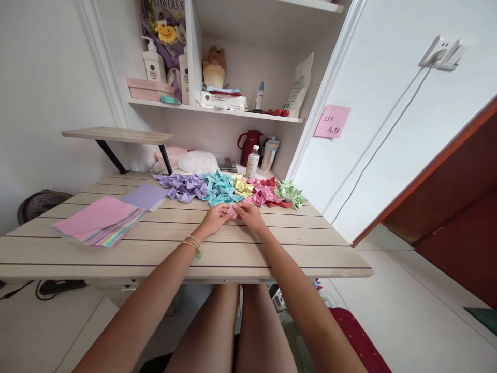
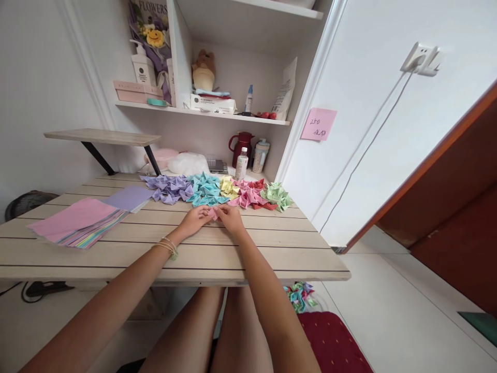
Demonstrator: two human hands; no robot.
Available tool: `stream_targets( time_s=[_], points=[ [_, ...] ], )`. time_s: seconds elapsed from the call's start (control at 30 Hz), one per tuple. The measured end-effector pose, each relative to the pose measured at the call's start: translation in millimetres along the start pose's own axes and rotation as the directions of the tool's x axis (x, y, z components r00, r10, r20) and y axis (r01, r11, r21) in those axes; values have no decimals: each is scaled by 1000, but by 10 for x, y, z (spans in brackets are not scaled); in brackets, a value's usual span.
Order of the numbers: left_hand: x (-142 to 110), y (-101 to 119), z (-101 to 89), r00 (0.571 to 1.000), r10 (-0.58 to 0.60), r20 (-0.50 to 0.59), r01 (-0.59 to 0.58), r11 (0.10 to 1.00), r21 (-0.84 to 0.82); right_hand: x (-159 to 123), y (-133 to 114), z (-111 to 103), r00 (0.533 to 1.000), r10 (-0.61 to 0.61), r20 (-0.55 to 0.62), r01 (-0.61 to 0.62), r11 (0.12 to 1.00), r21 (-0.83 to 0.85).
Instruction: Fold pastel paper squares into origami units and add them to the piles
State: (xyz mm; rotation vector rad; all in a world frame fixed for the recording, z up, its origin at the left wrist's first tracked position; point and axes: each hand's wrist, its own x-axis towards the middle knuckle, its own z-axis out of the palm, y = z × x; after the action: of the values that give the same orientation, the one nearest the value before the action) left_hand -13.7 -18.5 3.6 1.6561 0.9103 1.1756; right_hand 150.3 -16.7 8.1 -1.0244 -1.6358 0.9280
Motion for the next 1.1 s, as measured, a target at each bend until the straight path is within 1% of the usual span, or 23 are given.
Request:
stream_targets(
  time_s=[0.13,0.27,0.33,0.4,0.53,0.7,0.87,0.97,1.1],
  points=[
    [26,-8,-32,992,-96,-86,86,990,-115,16,-9,14,999,54,2,-54,989,140],
    [42,-7,-56,982,-123,-143,99,981,-165,14,-74,36,991,120,57,-131,949,286],
    [47,-8,-60,978,-130,-160,102,980,-172,10,-100,42,988,134,82,-153,942,300],
    [48,-7,-61,977,-134,-166,106,980,-170,7,-102,45,988,129,81,-147,951,273],
    [43,-2,-57,980,-139,-145,114,979,-170,6,-29,50,996,86,26,-90,973,212],
    [33,6,-47,978,-136,-160,105,977,-187,13,52,62,999,47,-5,-45,987,152],
    [8,58,-22,983,-119,-138,97,983,-159,2,18,60,999,8,-49,-5,999,43],
    [-7,98,-6,984,-128,-122,107,980,-166,-15,-21,53,999,-21,-48,21,1000,0],
    [-14,117,6,987,-116,-109,101,985,-141,-32,-46,44,997,-42,-57,36,994,-102]
  ],
)
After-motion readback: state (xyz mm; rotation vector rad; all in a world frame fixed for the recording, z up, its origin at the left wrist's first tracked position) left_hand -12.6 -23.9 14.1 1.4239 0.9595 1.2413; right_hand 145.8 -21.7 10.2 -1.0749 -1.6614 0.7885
